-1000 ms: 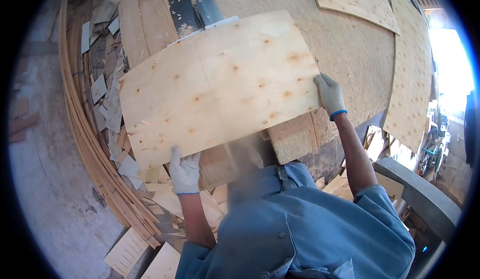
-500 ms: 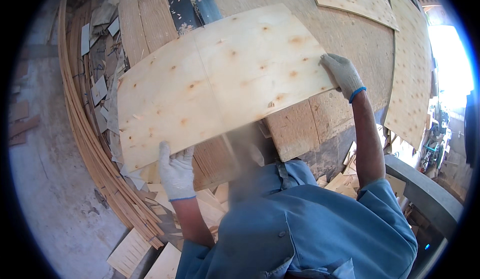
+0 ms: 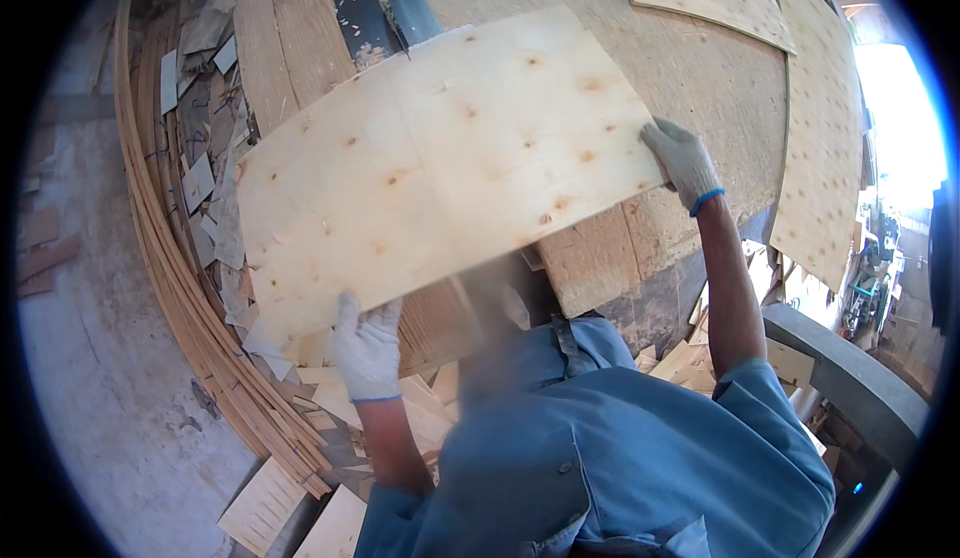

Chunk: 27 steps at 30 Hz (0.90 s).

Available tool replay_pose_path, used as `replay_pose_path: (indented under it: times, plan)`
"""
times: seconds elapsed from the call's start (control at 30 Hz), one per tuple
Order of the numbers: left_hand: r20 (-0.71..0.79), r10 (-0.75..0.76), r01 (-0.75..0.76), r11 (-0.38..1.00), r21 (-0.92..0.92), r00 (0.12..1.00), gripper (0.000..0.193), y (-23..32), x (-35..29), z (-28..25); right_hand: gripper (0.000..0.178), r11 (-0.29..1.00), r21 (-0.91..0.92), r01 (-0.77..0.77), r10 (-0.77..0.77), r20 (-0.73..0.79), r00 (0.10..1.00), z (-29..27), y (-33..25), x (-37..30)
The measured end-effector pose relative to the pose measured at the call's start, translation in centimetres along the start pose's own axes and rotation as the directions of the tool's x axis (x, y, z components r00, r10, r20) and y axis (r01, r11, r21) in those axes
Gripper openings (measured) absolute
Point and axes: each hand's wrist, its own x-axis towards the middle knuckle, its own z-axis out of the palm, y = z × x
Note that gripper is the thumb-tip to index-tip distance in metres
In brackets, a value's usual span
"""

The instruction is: The person uses a circular saw to cut a large sheet of plywood into smaller rectangular pieces. They position the sheet on a workbench, guide the saw along the wood, and separate the cut sections.

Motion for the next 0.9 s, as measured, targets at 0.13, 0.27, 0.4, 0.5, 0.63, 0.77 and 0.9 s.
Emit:
replay_pose_path:
  times: [0.13,0.27,0.4,0.5,0.63,0.77,0.9]
  plan:
    - [0.081,-0.09,0.097,0.992,-0.084,0.993,0.038,-2.9,-1.8,-3.3,0.033,0.972,0.21,-0.107,0.101,0.043,0.994,-1.1,5.7,-1.1]
    - [0.059,-0.159,0.165,0.978,-0.125,0.986,0.041,-5.1,-1.9,-4.0,0.036,0.624,0.763,-0.17,0.224,0.033,0.974,0.3,9.9,-3.0]
    - [0.089,-0.123,0.133,0.985,-0.112,0.988,0.043,-5.2,-1.3,-2.8,0.043,0.443,0.863,-0.242,0.161,0.189,0.969,3.6,11.1,-5.5]
    - [0.062,-0.139,0.145,0.985,-0.094,0.988,0.044,-5.4,0.2,-3.8,0.044,0.435,0.841,-0.322,0.173,0.272,0.947,6.9,11.7,-6.4]
    - [0.081,-0.164,0.171,0.981,-0.092,0.983,0.044,-5.4,1.2,-4.6,0.048,0.539,0.786,-0.302,0.138,0.271,0.953,10.0,11.4,-6.9]
    - [0.046,-0.173,0.177,0.98,-0.096,0.984,0.042,-5.7,1.8,-4.4,0.047,0.547,0.769,-0.33,0.158,0.293,0.943,10.2,9.7,-7.2]
    - [0.024,-0.167,0.169,0.981,-0.091,0.986,0.041,-6.0,2.0,-4.3,0.046,0.526,0.774,-0.353,0.111,0.349,0.93,9.8,9.9,-6.6]
